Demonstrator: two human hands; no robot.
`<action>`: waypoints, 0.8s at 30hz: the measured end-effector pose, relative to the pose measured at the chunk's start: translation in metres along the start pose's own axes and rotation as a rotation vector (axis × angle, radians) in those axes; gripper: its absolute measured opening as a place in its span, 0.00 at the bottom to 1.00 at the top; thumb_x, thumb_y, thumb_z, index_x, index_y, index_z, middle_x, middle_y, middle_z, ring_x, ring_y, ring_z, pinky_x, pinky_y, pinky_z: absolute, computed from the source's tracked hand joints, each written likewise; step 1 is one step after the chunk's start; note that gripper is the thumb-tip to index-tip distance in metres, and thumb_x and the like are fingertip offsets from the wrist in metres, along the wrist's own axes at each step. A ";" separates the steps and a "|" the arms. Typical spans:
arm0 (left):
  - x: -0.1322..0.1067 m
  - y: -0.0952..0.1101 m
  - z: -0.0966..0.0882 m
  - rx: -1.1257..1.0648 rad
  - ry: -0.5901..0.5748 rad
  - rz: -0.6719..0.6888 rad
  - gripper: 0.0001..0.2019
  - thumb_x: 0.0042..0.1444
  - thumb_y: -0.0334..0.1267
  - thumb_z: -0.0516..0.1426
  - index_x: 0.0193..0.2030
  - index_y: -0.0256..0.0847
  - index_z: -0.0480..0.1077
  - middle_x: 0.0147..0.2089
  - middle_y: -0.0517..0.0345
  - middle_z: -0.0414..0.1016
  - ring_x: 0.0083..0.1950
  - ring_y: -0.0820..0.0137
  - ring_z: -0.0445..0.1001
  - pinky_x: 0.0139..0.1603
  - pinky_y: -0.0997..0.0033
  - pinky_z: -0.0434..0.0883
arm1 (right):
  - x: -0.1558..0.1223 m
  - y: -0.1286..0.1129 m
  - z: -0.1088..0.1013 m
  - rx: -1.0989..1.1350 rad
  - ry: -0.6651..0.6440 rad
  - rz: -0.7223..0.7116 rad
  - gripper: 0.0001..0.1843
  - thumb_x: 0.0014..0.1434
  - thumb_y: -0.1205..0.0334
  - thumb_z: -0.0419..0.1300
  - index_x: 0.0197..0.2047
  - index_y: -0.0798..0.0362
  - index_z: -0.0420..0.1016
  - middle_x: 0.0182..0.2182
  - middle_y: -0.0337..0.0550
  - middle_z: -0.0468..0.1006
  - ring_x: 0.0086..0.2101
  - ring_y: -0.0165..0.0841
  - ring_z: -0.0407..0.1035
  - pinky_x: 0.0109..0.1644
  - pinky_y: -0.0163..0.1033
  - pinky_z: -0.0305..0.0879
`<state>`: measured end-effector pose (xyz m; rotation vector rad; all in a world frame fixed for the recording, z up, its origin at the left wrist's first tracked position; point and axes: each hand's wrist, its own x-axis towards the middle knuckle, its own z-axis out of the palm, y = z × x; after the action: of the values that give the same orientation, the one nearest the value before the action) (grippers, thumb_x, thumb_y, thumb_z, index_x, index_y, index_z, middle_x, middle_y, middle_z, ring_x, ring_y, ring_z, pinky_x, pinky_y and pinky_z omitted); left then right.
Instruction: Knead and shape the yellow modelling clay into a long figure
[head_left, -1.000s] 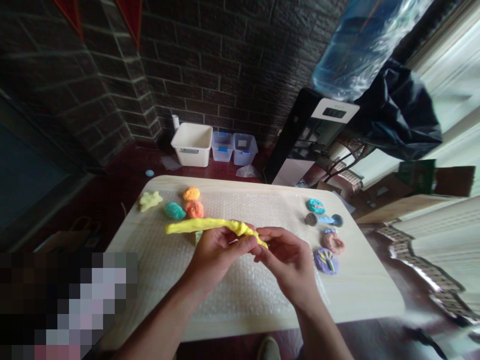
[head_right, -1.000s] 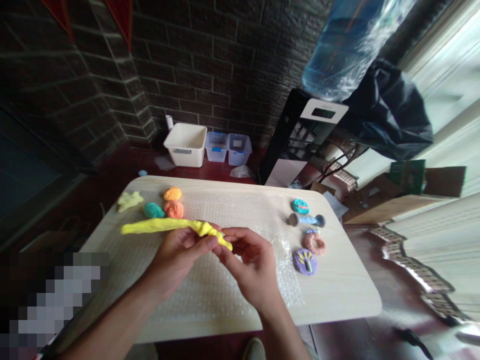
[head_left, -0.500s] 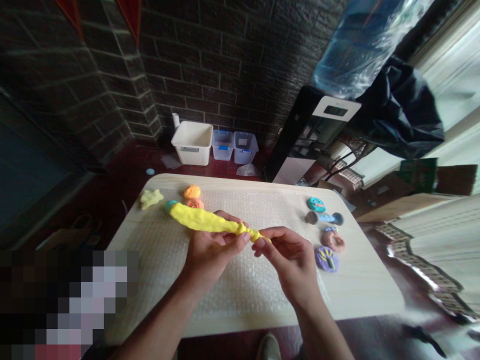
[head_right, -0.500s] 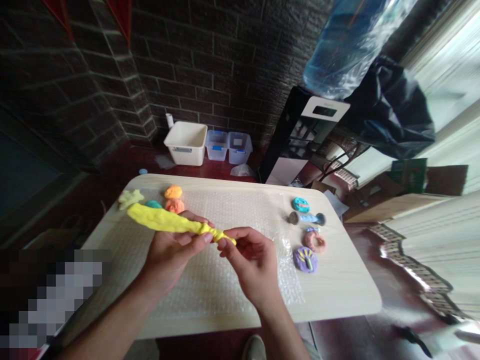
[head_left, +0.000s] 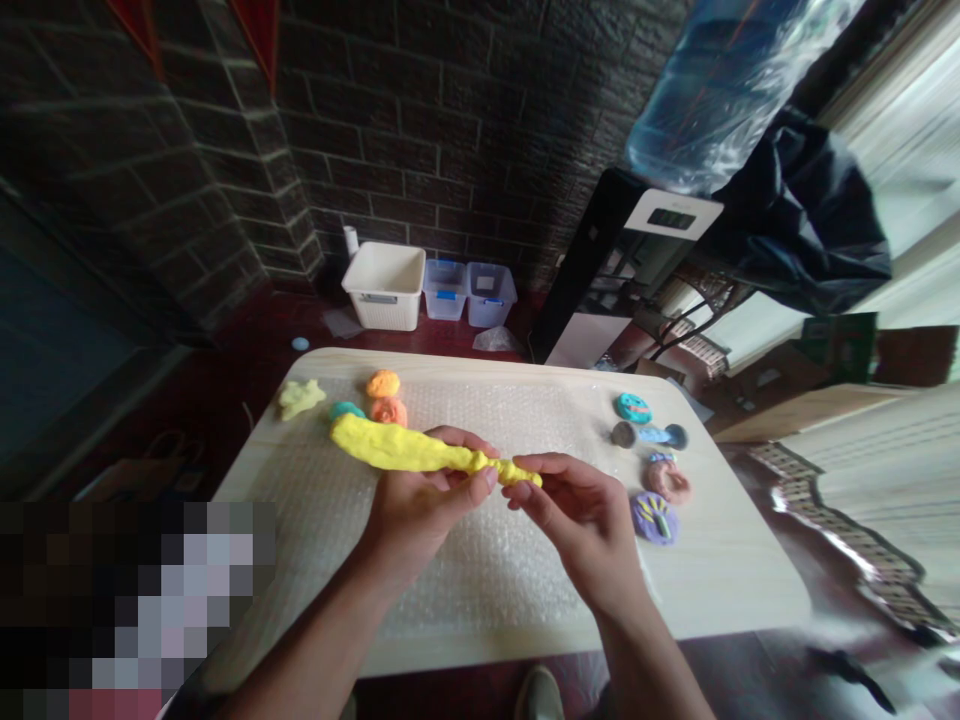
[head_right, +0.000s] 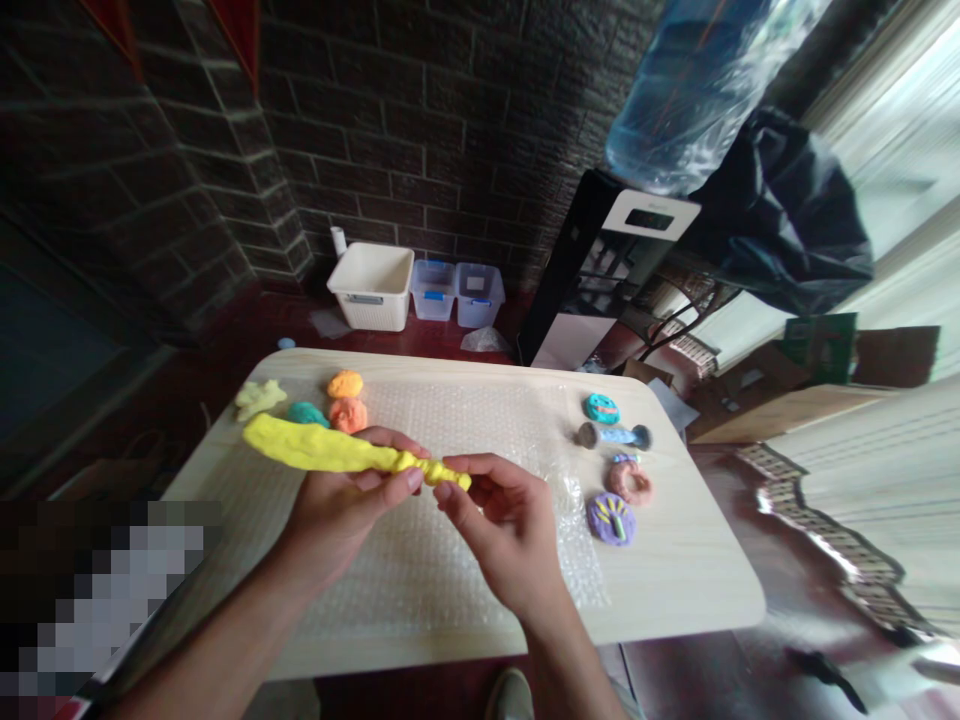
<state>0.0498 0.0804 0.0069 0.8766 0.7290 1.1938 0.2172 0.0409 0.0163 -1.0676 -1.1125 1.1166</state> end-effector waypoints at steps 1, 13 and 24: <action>0.000 -0.001 0.000 -0.007 0.010 0.010 0.12 0.52 0.34 0.73 0.40 0.39 0.78 0.39 0.57 0.81 0.39 0.70 0.80 0.42 0.73 0.78 | 0.000 0.000 -0.001 -0.001 -0.001 -0.016 0.08 0.57 0.63 0.75 0.41 0.49 0.87 0.33 0.44 0.87 0.31 0.32 0.79 0.35 0.35 0.77; 0.001 -0.003 -0.007 -0.011 -0.108 -0.027 0.08 0.56 0.35 0.72 0.38 0.40 0.77 0.36 0.59 0.80 0.36 0.73 0.78 0.38 0.75 0.76 | -0.001 0.000 0.006 0.020 -0.014 -0.044 0.08 0.53 0.66 0.78 0.37 0.51 0.87 0.26 0.43 0.86 0.25 0.29 0.78 0.30 0.31 0.75; 0.003 -0.004 -0.008 -0.022 -0.112 -0.099 0.12 0.53 0.37 0.74 0.40 0.39 0.79 0.37 0.57 0.82 0.37 0.72 0.81 0.40 0.75 0.77 | 0.004 0.006 -0.003 0.052 -0.061 -0.015 0.16 0.53 0.67 0.78 0.46 0.48 0.87 0.34 0.42 0.88 0.31 0.29 0.80 0.37 0.31 0.78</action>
<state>0.0459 0.0840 -0.0005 0.8720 0.6604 1.0546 0.2201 0.0452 0.0105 -0.9889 -1.1317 1.1672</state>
